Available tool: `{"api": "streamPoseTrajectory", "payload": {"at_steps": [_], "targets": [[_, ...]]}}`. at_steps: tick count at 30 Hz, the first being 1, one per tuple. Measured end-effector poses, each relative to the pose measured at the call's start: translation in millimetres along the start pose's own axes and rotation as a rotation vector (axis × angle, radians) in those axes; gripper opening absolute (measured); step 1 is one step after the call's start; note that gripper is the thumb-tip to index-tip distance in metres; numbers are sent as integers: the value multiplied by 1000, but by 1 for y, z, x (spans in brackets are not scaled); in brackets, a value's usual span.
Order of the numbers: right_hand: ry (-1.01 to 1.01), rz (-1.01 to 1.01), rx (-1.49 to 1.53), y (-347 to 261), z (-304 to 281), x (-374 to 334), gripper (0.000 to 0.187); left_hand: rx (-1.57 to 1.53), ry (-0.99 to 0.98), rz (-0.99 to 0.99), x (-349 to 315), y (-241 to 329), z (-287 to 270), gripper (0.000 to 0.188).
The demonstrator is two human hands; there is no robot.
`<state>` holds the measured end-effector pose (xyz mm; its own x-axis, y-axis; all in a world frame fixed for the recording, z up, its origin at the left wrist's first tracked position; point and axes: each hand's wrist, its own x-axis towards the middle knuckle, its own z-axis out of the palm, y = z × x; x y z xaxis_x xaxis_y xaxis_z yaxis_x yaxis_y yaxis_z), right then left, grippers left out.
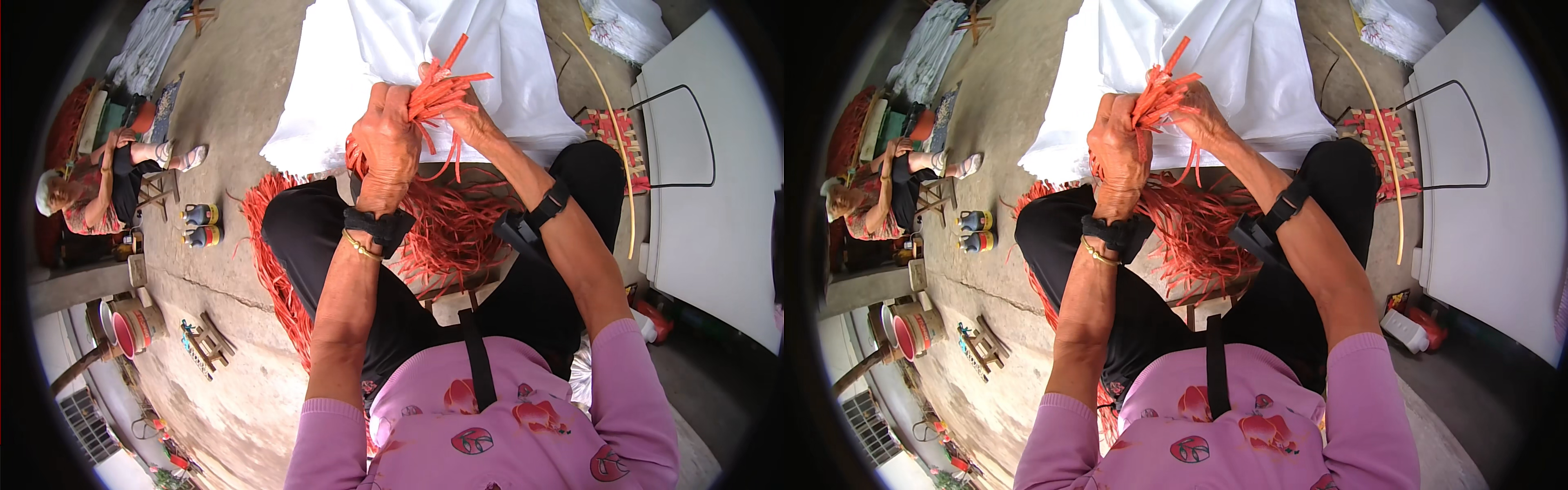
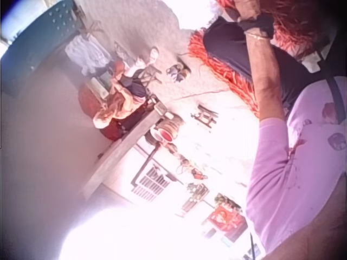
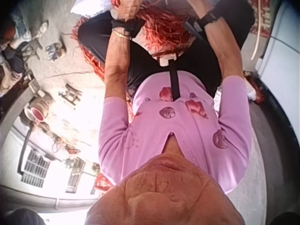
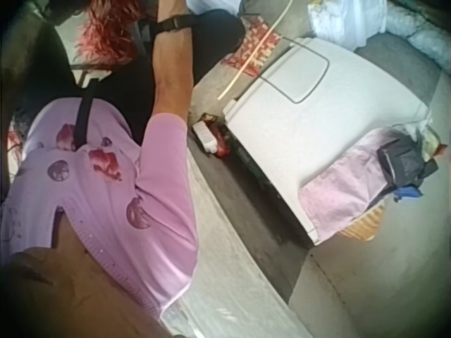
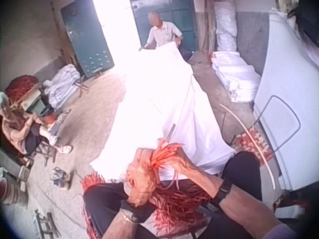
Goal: The person is gathering, organizing, and tying bundles of red plastic strips using a white bag as a surface and a thin wire or string for binding.
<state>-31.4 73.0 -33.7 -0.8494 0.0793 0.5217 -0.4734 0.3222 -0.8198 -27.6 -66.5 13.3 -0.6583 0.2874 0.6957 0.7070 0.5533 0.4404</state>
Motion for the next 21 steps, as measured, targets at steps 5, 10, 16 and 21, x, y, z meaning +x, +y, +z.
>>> {"api": "streamPoseTrajectory", "payload": {"at_steps": [5, 10, 16, 21], "targets": [[-39, 311, 327, -7, 1, 0, 33, 50, 22, 38, 0, 6, -7, 29], [-39, 247, -23, -20, -3, 6, 48, 260, 5, 32, 2, -2, -25, 42], [-70, 461, -229, -37, -20, 7, 55, 206, 51, 132, 9, -18, -33, 29], [-25, 512, -291, -31, -23, 3, 57, 226, -94, 142, 3, -10, -29, 38]]}}
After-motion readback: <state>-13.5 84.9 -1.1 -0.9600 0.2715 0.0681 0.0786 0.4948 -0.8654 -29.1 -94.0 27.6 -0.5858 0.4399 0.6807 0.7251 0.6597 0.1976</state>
